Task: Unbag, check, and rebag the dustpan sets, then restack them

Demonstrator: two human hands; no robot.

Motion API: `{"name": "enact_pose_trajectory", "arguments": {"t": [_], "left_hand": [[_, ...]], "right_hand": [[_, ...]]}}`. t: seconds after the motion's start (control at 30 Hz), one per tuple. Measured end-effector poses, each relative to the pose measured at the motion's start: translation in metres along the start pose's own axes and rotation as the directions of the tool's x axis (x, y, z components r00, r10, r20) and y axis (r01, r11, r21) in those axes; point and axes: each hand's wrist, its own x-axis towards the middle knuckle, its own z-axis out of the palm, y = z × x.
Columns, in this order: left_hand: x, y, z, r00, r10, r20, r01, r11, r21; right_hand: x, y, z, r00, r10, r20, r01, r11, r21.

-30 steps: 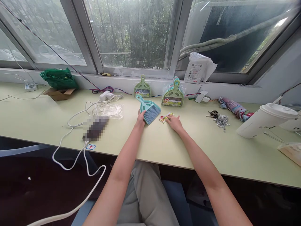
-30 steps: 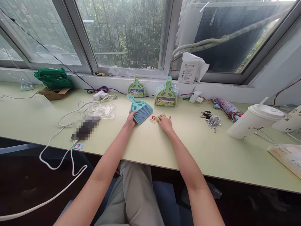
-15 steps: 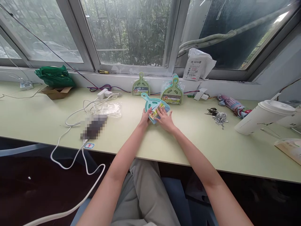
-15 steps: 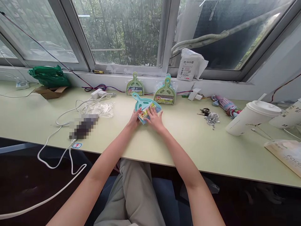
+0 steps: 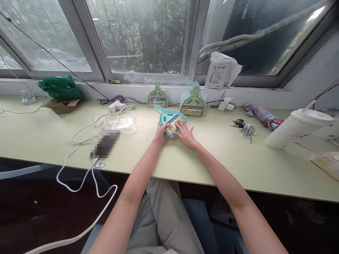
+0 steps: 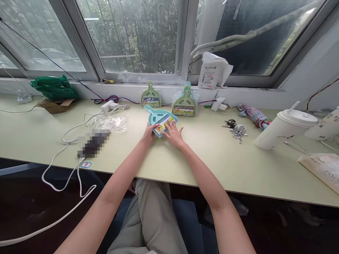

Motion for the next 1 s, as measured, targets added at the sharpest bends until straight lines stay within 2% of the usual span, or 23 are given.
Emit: {"name": "enact_pose_trajectory", "arguments": {"t": [0.13, 0.2, 0.27, 0.33, 0.37, 0.47, 0.57, 0.67, 0.77, 0.83, 0.9, 0.93, 1.0], "left_hand": [[0.0, 0.0, -0.002, 1.0, 0.004, -0.006, -0.004, 1.0, 0.024], [0.0, 0.0, -0.002, 1.0, 0.01, 0.009, -0.01, 1.0, 0.023], [-0.002, 0.001, -0.001, 0.998, 0.028, 0.051, -0.028, 1.0, 0.01], [-0.004, 0.002, 0.001, 0.993, 0.048, 0.104, -0.048, 0.999, 0.0], [-0.005, 0.003, 0.001, 0.99, 0.051, 0.131, -0.051, 0.999, 0.002], [-0.007, 0.005, 0.002, 0.978, 0.02, 0.207, -0.03, 0.999, 0.044], [-0.006, 0.005, 0.0, 0.965, -0.011, 0.263, -0.018, 0.994, 0.108], [-0.003, 0.004, -0.002, 0.951, -0.014, 0.309, -0.052, 0.977, 0.206], [0.002, 0.006, -0.003, 0.947, -0.054, 0.316, -0.079, 0.916, 0.393], [0.007, 0.01, -0.008, 0.972, -0.025, 0.235, -0.123, 0.797, 0.592], [0.011, 0.018, -0.018, 0.984, 0.15, 0.098, -0.165, 0.547, 0.821], [0.012, 0.023, -0.026, 0.961, 0.273, 0.035, -0.143, 0.386, 0.911], [0.013, 0.032, -0.043, 0.877, 0.477, -0.06, 0.004, 0.118, 0.993]], "right_hand": [[-0.001, -0.001, 0.0, 1.0, 0.005, -0.006, -0.005, 0.999, 0.046], [0.001, -0.002, 0.0, 0.994, 0.045, -0.096, -0.034, 0.993, 0.116], [0.002, -0.002, -0.002, 0.96, 0.155, -0.234, -0.09, 0.96, 0.265], [0.003, 0.0, -0.003, 0.909, 0.305, -0.284, -0.132, 0.857, 0.498], [0.004, 0.001, -0.004, 0.902, 0.356, -0.246, -0.136, 0.772, 0.621], [0.003, 0.004, -0.004, 0.93, 0.366, -0.041, -0.142, 0.458, 0.878], [0.002, 0.004, -0.004, 0.923, 0.382, 0.052, -0.155, 0.244, 0.957], [0.002, 0.005, -0.006, 0.905, 0.42, 0.072, -0.145, 0.144, 0.979], [0.002, 0.009, -0.012, 0.898, 0.436, 0.057, -0.124, 0.125, 0.984], [0.001, 0.013, -0.015, 0.896, 0.442, 0.04, -0.115, 0.145, 0.983], [0.0, 0.018, -0.018, 0.895, 0.445, 0.024, -0.113, 0.174, 0.978], [-0.001, 0.02, -0.019, 0.894, 0.448, 0.018, -0.114, 0.187, 0.976], [-0.001, 0.025, -0.02, 0.889, 0.458, 0.012, -0.12, 0.206, 0.971]]}}
